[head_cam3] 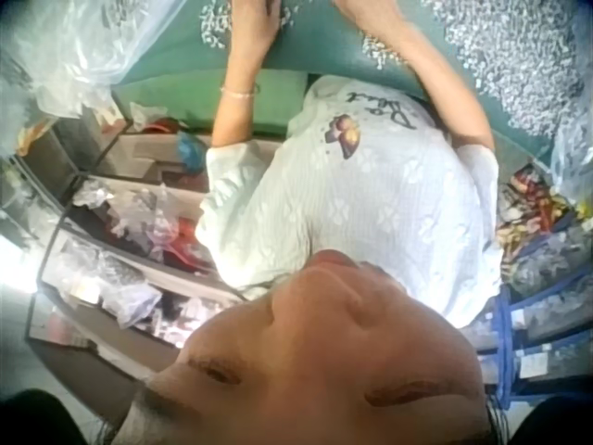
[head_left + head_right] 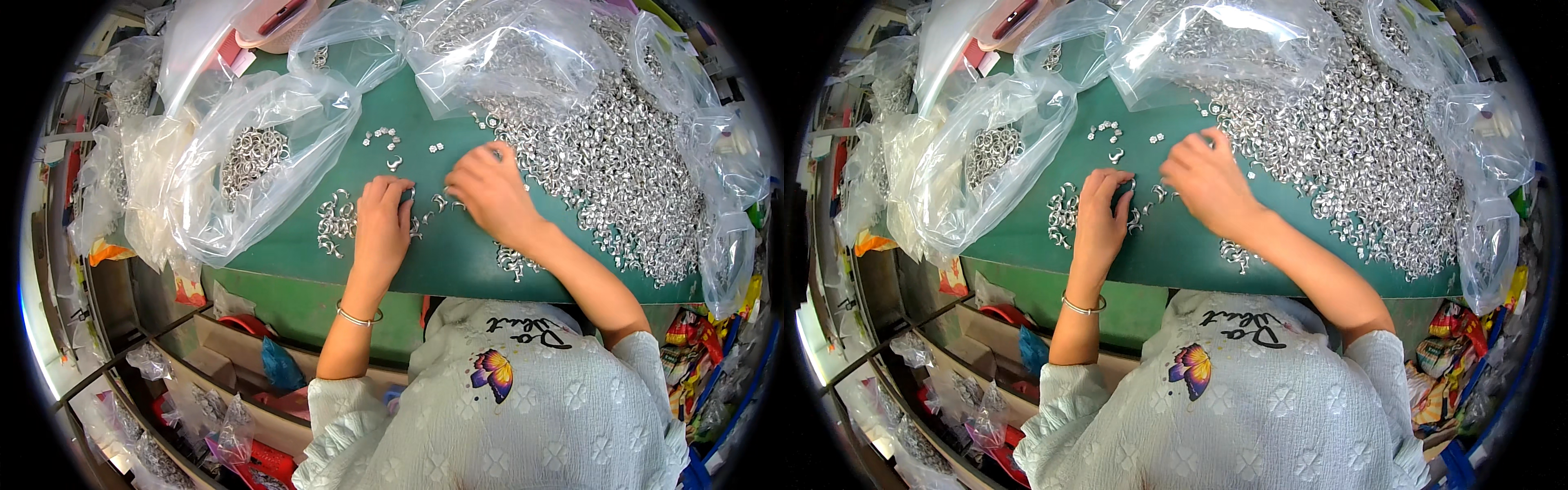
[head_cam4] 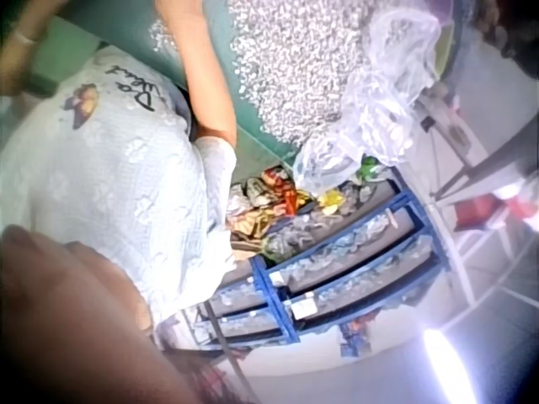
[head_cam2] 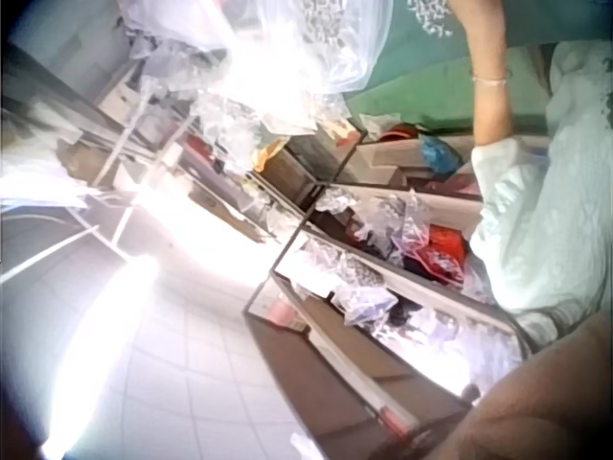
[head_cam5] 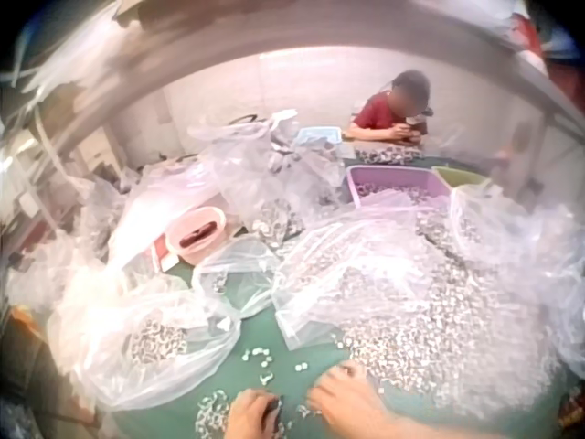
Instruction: The person sorts small silver-colored metal components on a green table by hand, picking them from a large pile and arranging them.
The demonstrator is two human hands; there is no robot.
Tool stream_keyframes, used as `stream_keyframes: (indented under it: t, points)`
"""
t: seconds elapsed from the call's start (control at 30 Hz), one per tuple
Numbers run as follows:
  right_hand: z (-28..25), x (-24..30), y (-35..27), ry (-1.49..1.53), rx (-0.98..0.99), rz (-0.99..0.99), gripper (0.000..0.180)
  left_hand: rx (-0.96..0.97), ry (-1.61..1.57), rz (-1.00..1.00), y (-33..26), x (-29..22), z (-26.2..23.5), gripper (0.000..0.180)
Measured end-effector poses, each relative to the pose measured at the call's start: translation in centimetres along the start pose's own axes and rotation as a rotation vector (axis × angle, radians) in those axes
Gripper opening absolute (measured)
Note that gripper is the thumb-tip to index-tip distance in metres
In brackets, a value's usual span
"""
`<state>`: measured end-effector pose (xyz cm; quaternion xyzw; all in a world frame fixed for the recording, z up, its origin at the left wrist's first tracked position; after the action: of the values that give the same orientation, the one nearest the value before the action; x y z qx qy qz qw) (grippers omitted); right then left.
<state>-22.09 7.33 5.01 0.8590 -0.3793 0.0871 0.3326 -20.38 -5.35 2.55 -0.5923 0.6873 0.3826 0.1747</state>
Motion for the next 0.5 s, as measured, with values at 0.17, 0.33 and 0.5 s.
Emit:
stream_keyframes:
  t: [0.17, 0.33, 0.5]
  points:
    - [-0.4, -0.4, -0.4, 0.024, 0.062, 0.051, 0.019, -0.010, -0.049, -0.047, -0.2, -0.6, -1.2, 0.032]
    - [-0.3, 0.6, -0.8, -0.133, 0.110, -0.006, 0.025, -0.035, -0.042, -0.054, -2.0, -1.8, -0.8, 0.029]
    - [2.3, 3.1, -2.2, -0.026, 0.309, -0.052, 0.027, -0.070, -0.048, -0.140, -3.0, -1.1, -1.2, 0.032]
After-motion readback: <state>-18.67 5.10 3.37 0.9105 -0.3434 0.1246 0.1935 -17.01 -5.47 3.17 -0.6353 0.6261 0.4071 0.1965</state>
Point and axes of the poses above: each hand's wrist, its own y-axis towards the middle knuckle, its own z-axis out of the palm, x = y × z, the point moved 10 cm from there along y, towards the middle knuckle, and after that the axes turned 10 degrees about -x, right-handed, at the moved point
